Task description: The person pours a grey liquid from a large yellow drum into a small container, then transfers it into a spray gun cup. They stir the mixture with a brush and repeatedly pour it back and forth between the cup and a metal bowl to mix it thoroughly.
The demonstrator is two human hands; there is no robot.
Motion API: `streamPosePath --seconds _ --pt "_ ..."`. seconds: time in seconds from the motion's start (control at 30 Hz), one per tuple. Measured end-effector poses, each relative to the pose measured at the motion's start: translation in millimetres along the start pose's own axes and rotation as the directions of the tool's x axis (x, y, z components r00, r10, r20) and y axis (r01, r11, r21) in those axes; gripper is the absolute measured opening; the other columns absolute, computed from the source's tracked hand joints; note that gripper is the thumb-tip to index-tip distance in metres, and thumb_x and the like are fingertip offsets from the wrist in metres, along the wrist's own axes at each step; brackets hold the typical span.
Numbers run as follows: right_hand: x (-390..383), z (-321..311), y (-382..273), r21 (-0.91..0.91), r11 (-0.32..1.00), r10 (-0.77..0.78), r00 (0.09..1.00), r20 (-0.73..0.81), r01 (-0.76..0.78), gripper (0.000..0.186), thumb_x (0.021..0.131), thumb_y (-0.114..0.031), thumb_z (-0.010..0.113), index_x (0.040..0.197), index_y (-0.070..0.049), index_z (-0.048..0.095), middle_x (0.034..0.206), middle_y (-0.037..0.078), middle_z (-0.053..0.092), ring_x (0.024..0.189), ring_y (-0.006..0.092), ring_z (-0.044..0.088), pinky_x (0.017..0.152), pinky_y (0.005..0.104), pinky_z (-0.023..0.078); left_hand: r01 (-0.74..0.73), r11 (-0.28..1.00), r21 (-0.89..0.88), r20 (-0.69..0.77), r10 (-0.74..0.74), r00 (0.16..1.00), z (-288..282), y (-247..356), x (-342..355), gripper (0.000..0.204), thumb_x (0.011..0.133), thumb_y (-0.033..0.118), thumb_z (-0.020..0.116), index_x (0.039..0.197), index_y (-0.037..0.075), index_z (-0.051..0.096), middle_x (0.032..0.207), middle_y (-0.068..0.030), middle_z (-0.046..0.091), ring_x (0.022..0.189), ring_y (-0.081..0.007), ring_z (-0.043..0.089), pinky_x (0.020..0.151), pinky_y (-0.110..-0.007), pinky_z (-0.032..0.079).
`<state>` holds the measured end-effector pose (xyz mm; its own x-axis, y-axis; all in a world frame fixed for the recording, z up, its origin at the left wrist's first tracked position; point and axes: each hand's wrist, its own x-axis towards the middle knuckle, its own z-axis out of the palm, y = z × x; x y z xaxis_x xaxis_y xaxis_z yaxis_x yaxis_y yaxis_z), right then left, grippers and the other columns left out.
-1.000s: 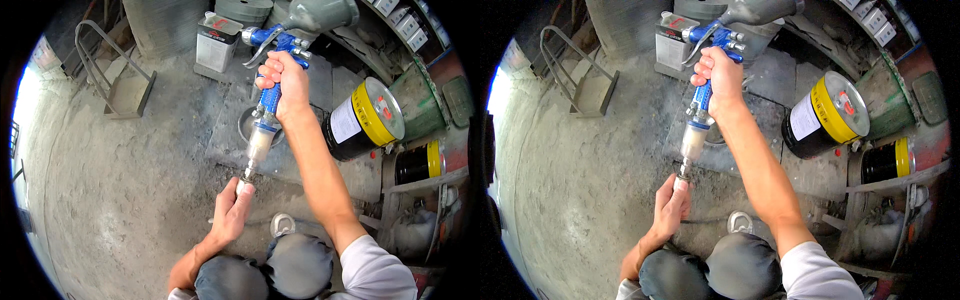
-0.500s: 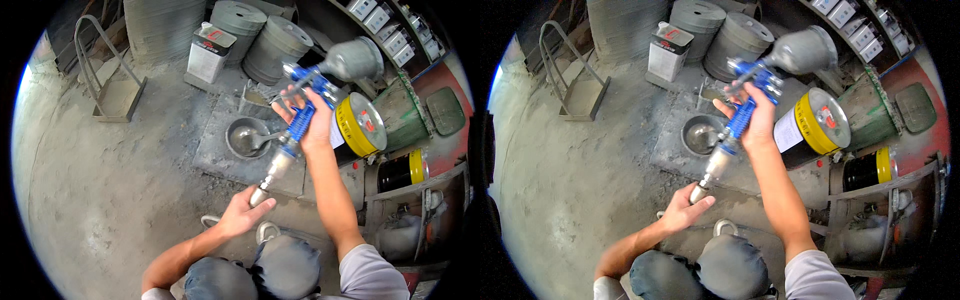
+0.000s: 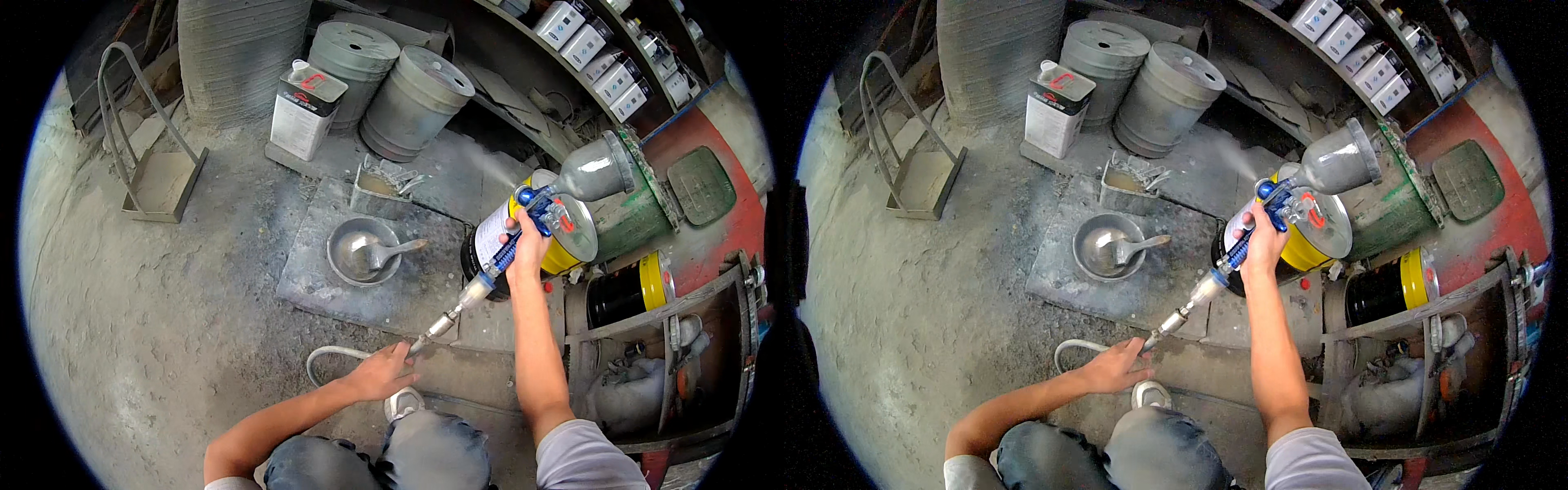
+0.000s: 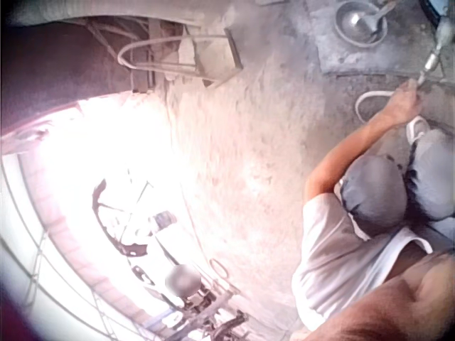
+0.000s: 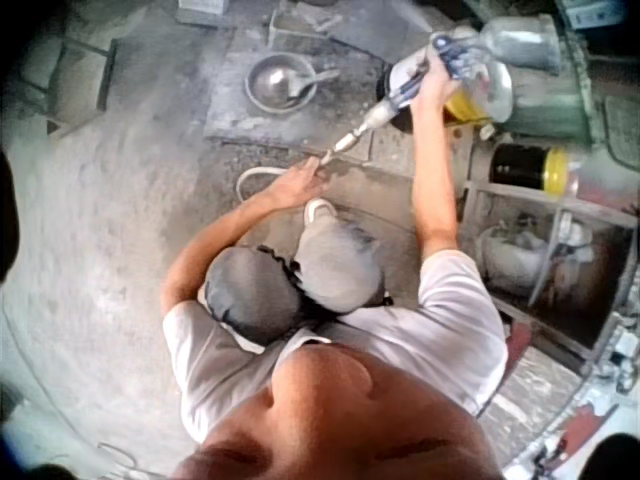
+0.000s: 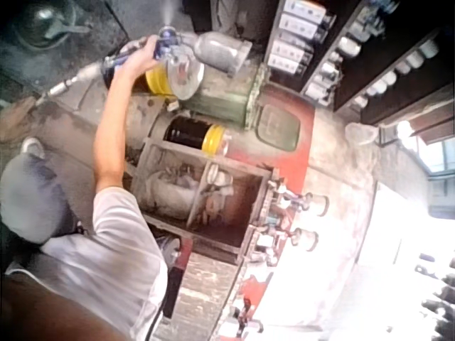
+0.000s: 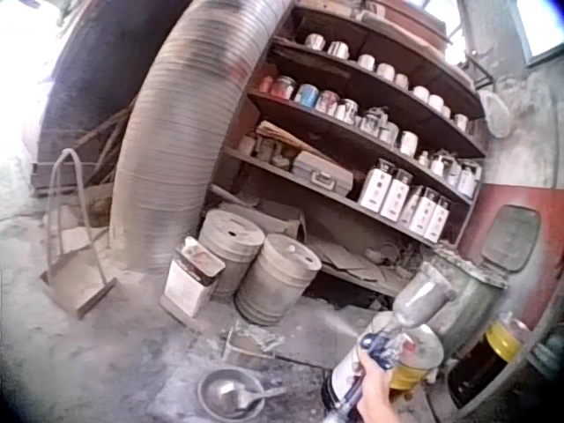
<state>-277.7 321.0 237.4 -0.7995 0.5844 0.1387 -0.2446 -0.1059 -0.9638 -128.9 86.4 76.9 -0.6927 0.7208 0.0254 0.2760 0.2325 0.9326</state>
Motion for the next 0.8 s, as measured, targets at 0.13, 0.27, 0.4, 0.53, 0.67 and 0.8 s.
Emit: streamPosePath --seconds 0.13,0.27,0.4,0.53,0.67,0.8 --pt "6 -17 3 0.023 0.999 0.04 0.998 0.042 -0.041 0.007 0.096 -0.011 0.059 0.091 -0.006 0.056 0.076 0.001 0.054 0.059 0.0078 0.052 0.04 0.0231 0.041 0.052 0.999 0.012 0.105 -0.053 0.993 3 11 5 0.05 0.09 0.031 0.066 0.116 -0.002 0.04 0.114 -0.0266 0.057 0.107 -0.0447 0.056 0.091 -0.048 0.046" --pt "-17 14 0 0.002 1.0 0.028 0.998 -0.056 -0.028 0.015 0.097 -0.013 0.058 0.084 -0.007 0.053 0.07 -0.001 0.05 0.054 0.0065 0.048 0.039 0.0219 0.037 0.082 0.995 0.061 0.13 -0.089 0.987 6 1 -1 0.055 0.092 0.038 0.063 0.122 -0.001 0.04 0.119 -0.0292 0.054 0.112 -0.0461 0.054 0.096 -0.048 0.044" --pt "-9 -3 4 0.005 0.999 0.047 0.998 0.047 -0.047 0.017 0.097 -0.013 0.057 0.082 -0.007 0.054 0.065 -0.001 0.047 0.051 0.0078 0.045 0.038 0.022 0.037 0.074 0.992 0.1 0.106 -0.084 0.991 9 0 -1 0.062 0.093 0.041 0.062 0.129 -0.003 0.038 0.123 -0.0307 0.051 0.115 -0.0474 0.052 0.099 -0.047 0.043" --pt "-13 1 6 -0.043 0.999 0.006 1.0 -0.005 -0.007 0.015 0.097 -0.013 0.058 0.085 -0.007 0.053 0.066 -0.001 0.048 0.051 0.0078 0.045 0.038 0.0226 0.036 0.086 0.989 0.119 0.125 -0.101 0.987 12 -2 0 0.067 0.092 0.041 0.062 0.131 -0.006 0.034 0.124 -0.0333 0.05 0.116 -0.0482 0.051 0.099 -0.048 0.043" --pt "-20 15 2 -0.009 1.0 -0.022 1.0 -0.006 0.022 0.01 0.097 -0.012 0.058 0.089 -0.006 0.054 0.068 -0.001 0.049 0.053 0.0089 0.047 0.04 0.0241 0.041 0.042 0.997 0.071 0.071 -0.047 0.996 13 -8 -1 0.063 0.089 0.038 0.064 0.125 -0.005 0.037 0.12 -0.0356 0.052 0.112 -0.0498 0.052 0.096 -0.05 0.043" --pt "-11 1 3 -0.013 1.0 0.004 0.996 0.09 -0.002 0.008 0.095 -0.01 0.06 0.096 -0.003 0.057 0.079 0.004 0.057 0.063 0.0116 0.055 0.044 0.0272 0.051 0.046 0.995 0.09 0.069 -0.052 0.996 13 -5 0 0.063 0.089 0.038 0.065 0.125 -0.005 0.036 0.119 -0.0352 0.052 0.112 -0.0496 0.052 0.096 -0.051 0.043"
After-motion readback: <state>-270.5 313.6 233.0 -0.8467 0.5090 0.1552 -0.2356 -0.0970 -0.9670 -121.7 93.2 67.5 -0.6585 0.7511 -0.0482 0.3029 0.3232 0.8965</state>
